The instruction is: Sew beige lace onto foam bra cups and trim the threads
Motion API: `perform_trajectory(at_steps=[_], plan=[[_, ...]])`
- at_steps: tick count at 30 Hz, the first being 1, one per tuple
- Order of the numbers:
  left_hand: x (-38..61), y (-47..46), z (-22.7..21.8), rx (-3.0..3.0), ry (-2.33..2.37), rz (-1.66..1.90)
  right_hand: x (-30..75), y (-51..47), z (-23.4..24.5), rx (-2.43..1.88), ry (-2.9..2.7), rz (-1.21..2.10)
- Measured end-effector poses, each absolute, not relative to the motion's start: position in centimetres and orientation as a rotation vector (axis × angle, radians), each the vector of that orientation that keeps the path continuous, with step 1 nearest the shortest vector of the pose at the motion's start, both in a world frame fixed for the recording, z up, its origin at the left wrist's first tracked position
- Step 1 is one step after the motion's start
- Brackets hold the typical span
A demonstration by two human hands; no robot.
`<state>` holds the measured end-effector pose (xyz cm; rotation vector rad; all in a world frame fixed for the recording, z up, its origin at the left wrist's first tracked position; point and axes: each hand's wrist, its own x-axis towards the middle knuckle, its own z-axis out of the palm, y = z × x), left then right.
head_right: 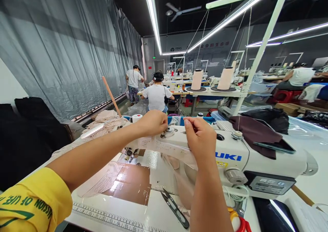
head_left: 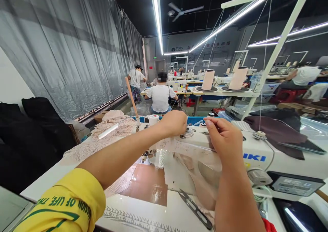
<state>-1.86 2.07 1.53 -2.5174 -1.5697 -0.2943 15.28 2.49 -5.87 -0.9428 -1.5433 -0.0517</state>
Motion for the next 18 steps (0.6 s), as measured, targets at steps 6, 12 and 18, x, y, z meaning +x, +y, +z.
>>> perform_trajectory(at_steps=[6, 12, 18], plan=[[0.9, 2.9, 2.3, -2.589, -1.514, -0.194, 15.2, 2.3, -5.7, -0.96, -1.558, -0.052], [0.4, 0.0, 0.6, -2.604, -1.339, -0.119, 15.3, 2.4, -5.8, -0.96, -1.557, -0.068], [-2.5, -0.7, 0.7, -2.474, -1.502, -0.18, 15.3, 2.7, -6.0, -0.951, -1.556, -0.086]])
